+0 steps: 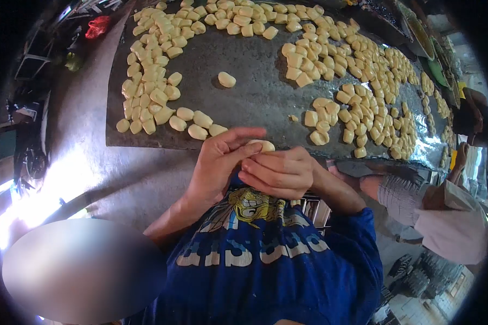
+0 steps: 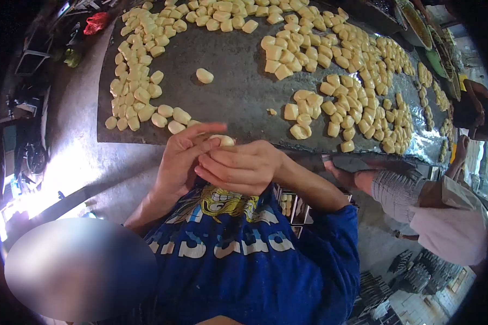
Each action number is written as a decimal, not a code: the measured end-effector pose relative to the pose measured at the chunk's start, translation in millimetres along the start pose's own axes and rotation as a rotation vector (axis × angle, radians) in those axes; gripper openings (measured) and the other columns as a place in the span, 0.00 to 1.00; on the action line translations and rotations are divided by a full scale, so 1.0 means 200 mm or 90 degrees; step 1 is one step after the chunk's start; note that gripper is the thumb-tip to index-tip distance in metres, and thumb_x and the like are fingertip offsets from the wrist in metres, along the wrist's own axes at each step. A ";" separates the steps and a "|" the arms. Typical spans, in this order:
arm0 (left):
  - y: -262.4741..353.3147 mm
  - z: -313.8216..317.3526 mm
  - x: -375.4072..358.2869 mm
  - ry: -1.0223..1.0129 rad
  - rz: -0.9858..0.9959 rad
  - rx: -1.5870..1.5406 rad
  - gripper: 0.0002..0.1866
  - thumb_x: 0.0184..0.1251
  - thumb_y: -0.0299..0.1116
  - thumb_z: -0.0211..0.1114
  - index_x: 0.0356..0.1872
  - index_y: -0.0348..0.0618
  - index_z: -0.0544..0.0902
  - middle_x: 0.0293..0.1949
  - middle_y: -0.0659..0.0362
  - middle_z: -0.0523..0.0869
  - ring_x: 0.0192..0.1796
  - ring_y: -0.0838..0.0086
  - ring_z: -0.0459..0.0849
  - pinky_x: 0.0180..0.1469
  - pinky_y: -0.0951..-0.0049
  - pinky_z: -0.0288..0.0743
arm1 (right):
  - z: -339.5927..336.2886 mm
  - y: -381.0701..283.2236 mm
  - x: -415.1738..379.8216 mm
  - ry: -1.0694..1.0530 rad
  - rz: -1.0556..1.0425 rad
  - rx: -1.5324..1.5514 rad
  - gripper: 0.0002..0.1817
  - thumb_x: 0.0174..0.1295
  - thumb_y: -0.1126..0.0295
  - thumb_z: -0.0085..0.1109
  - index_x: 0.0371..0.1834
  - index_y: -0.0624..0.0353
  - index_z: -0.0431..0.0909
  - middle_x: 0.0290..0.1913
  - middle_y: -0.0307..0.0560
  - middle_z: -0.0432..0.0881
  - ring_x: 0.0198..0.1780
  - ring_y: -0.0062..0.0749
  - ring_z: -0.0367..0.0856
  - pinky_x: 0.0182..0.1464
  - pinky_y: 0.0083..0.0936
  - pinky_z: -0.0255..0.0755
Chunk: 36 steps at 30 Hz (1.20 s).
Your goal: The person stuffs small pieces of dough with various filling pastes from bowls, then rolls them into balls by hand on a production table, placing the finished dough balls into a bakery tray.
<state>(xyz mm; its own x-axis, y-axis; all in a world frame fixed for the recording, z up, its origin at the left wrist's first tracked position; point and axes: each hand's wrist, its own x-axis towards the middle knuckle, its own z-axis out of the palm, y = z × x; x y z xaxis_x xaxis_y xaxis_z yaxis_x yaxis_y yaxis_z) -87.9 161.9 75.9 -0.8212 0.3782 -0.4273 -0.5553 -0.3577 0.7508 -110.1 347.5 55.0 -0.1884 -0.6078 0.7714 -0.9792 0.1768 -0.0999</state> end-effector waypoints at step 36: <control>0.10 -0.54 0.47 -0.019 0.120 0.566 0.24 0.58 0.31 0.73 0.57 0.38 0.79 0.33 0.52 0.87 0.34 0.76 0.84 0.38 0.73 0.77 | 0.49 0.15 0.00 0.056 0.674 0.017 0.19 0.56 0.75 0.67 0.52 0.62 0.77 0.39 0.51 0.81 0.36 0.44 0.83 0.38 0.36 0.76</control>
<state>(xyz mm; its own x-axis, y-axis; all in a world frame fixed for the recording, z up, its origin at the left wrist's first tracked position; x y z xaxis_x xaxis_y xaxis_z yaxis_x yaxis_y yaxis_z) -189.4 98.0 -4.2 -0.8775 0.4064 -0.2545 -0.0968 0.3697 0.9241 -146.1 277.6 -9.8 -0.9407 -0.0963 0.3254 -0.3207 0.5651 -0.7601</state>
